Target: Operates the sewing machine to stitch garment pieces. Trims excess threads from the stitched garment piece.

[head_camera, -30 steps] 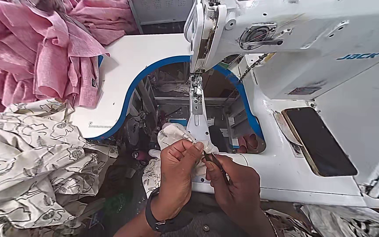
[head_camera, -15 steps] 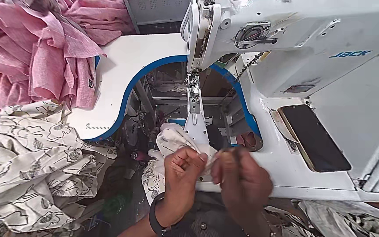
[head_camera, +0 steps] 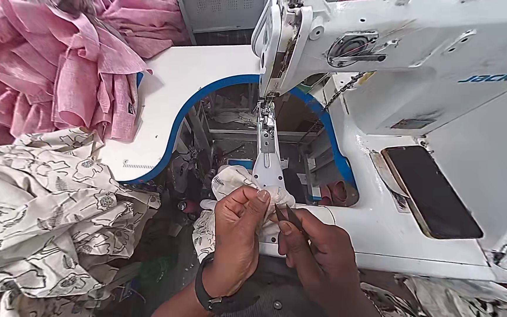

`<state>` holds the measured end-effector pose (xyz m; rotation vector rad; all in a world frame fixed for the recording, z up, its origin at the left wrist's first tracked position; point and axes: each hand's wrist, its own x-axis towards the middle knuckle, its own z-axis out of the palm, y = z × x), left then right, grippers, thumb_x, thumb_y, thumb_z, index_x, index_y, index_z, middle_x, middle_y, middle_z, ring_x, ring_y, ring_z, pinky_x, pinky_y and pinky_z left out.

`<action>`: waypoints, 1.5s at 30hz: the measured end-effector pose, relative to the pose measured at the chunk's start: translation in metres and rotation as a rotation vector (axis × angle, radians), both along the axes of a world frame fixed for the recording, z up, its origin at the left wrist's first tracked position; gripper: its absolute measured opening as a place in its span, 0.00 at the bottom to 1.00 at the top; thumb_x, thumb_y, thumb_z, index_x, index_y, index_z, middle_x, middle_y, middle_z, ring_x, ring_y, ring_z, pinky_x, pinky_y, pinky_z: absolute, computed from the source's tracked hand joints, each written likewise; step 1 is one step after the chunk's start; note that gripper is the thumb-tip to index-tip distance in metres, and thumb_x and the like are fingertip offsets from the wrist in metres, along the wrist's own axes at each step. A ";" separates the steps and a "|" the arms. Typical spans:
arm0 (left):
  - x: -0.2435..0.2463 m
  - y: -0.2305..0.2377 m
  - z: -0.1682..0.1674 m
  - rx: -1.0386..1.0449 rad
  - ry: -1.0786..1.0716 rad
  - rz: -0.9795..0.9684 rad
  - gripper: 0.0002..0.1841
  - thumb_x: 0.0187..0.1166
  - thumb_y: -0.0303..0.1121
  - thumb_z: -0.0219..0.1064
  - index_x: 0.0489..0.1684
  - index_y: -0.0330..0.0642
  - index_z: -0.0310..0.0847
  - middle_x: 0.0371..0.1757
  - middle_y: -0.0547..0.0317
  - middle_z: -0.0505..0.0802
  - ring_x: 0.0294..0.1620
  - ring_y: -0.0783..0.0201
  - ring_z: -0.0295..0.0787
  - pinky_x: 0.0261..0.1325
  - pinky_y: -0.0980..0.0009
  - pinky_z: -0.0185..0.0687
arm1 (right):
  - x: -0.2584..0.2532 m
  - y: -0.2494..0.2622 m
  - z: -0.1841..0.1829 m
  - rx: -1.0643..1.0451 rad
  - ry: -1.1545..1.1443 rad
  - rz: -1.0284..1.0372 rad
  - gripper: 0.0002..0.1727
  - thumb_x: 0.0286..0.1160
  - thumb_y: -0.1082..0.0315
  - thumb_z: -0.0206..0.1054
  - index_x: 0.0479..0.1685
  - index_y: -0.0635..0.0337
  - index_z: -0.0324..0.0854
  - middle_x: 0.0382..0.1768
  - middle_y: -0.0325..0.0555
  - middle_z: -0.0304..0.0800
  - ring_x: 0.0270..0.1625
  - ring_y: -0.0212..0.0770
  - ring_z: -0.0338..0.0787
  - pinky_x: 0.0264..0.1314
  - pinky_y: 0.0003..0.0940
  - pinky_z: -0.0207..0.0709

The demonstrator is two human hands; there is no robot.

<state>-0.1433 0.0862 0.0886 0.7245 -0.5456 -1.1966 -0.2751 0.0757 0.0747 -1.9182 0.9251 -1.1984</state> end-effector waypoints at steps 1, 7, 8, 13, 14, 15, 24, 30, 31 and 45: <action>0.000 0.000 0.000 -0.001 0.007 0.000 0.11 0.80 0.23 0.65 0.24 0.38 0.85 0.22 0.62 0.89 0.24 0.76 0.87 0.34 0.79 0.87 | 0.000 0.000 0.000 0.000 -0.010 -0.004 0.21 0.92 0.53 0.53 0.42 0.60 0.82 0.18 0.32 0.80 0.18 0.15 0.76 0.18 0.09 0.68; 0.000 0.001 0.000 0.001 0.014 -0.003 0.11 0.80 0.23 0.65 0.24 0.38 0.86 0.21 0.63 0.88 0.24 0.77 0.87 0.34 0.79 0.87 | 0.000 -0.001 0.001 -0.008 -0.008 -0.013 0.21 0.92 0.54 0.53 0.42 0.61 0.83 0.18 0.32 0.80 0.18 0.15 0.76 0.18 0.09 0.68; 0.000 0.001 0.000 0.001 0.012 -0.004 0.11 0.80 0.23 0.65 0.24 0.38 0.86 0.21 0.63 0.88 0.24 0.77 0.87 0.34 0.79 0.86 | 0.000 -0.001 0.001 -0.011 -0.006 -0.011 0.21 0.92 0.54 0.53 0.42 0.60 0.83 0.18 0.32 0.80 0.18 0.14 0.76 0.19 0.09 0.68; 0.000 0.001 0.000 -0.002 0.008 -0.005 0.11 0.80 0.23 0.65 0.24 0.39 0.85 0.21 0.64 0.88 0.24 0.77 0.86 0.34 0.80 0.86 | 0.000 -0.002 0.001 -0.016 0.006 -0.015 0.20 0.92 0.54 0.53 0.41 0.60 0.83 0.18 0.32 0.80 0.18 0.15 0.76 0.18 0.10 0.68; 0.000 0.001 0.000 -0.001 0.006 -0.007 0.11 0.80 0.23 0.65 0.24 0.39 0.85 0.21 0.64 0.88 0.24 0.77 0.86 0.34 0.80 0.86 | 0.000 -0.002 0.001 -0.014 0.006 -0.017 0.21 0.92 0.54 0.53 0.41 0.60 0.83 0.18 0.32 0.80 0.18 0.15 0.76 0.18 0.10 0.68; 0.000 0.001 0.000 -0.003 0.005 -0.011 0.11 0.80 0.23 0.65 0.24 0.39 0.85 0.21 0.64 0.88 0.24 0.77 0.86 0.34 0.80 0.86 | 0.000 -0.002 0.001 -0.012 0.007 -0.019 0.21 0.92 0.54 0.53 0.41 0.60 0.83 0.18 0.32 0.80 0.18 0.15 0.76 0.18 0.10 0.68; 0.001 0.001 0.000 -0.005 0.015 -0.028 0.11 0.81 0.24 0.65 0.24 0.38 0.85 0.22 0.62 0.89 0.25 0.76 0.87 0.35 0.78 0.87 | 0.002 -0.002 -0.001 -0.030 -0.017 -0.028 0.20 0.92 0.55 0.53 0.41 0.61 0.83 0.18 0.33 0.80 0.18 0.16 0.77 0.19 0.10 0.69; 0.000 0.001 -0.001 -0.003 0.008 -0.023 0.11 0.80 0.23 0.65 0.24 0.39 0.85 0.22 0.64 0.88 0.25 0.76 0.87 0.35 0.79 0.86 | 0.003 -0.002 -0.001 -0.035 -0.011 -0.041 0.20 0.91 0.56 0.54 0.40 0.61 0.82 0.17 0.33 0.80 0.18 0.16 0.76 0.18 0.10 0.69; 0.000 0.001 -0.001 -0.006 0.010 -0.025 0.11 0.80 0.24 0.66 0.24 0.39 0.85 0.22 0.63 0.88 0.25 0.76 0.87 0.35 0.79 0.86 | 0.003 -0.002 -0.001 -0.037 -0.016 -0.041 0.20 0.91 0.55 0.54 0.40 0.62 0.82 0.17 0.33 0.80 0.18 0.16 0.76 0.19 0.10 0.69; 0.000 0.003 -0.003 0.042 0.036 -0.097 0.12 0.78 0.24 0.66 0.21 0.43 0.83 0.20 0.64 0.87 0.24 0.76 0.86 0.35 0.78 0.86 | -0.008 -0.018 0.015 0.155 -0.501 0.104 0.10 0.89 0.57 0.60 0.47 0.51 0.82 0.26 0.23 0.84 0.23 0.13 0.80 0.22 0.08 0.74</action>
